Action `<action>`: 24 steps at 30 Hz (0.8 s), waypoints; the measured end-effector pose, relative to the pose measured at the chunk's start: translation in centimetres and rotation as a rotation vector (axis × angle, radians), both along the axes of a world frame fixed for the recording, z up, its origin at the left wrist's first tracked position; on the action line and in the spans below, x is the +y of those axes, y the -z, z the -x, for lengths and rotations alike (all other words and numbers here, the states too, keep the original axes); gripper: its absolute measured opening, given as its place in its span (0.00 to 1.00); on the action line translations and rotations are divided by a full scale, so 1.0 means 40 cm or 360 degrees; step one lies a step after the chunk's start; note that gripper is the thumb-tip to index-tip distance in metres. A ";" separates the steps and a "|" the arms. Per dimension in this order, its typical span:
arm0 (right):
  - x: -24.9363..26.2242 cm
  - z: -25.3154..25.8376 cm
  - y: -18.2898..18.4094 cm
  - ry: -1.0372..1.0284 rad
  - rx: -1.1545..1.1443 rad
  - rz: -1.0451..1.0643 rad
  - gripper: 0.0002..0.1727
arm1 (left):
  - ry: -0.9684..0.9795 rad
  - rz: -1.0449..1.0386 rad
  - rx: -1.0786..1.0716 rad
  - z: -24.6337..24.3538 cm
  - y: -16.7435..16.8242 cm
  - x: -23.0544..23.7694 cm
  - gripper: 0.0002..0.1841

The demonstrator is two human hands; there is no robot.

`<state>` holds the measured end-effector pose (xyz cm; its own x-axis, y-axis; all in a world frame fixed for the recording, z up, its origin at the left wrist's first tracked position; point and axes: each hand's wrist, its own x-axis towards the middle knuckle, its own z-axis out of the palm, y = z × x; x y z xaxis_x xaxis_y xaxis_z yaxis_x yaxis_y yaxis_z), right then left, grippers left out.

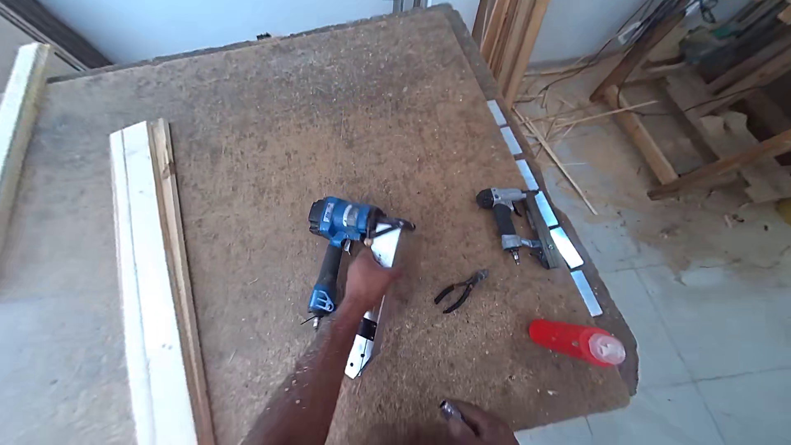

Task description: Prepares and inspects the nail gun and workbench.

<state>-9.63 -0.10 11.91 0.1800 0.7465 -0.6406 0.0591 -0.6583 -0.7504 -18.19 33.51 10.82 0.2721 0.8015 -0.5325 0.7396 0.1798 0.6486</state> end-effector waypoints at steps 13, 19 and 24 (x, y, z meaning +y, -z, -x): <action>-0.029 -0.014 0.083 0.0103 -0.0153 0.0178 0.32 | -0.1170 0.1022 -0.2308 0.435 0.148 -0.275 0.26; -0.055 0.002 0.108 0.0226 -0.0125 0.0252 0.22 | -0.1178 0.0991 -0.1052 0.451 0.109 -0.376 0.33; -0.019 0.047 0.167 0.0171 -0.0318 0.0260 0.26 | -0.0235 0.0455 0.0136 0.495 -0.012 -0.351 0.25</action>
<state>-11.52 -0.87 5.22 0.3874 0.6060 -0.6948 0.1184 -0.7801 -0.6143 -38.00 19.48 11.29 0.1089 0.6437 -0.7575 0.7416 0.4549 0.4931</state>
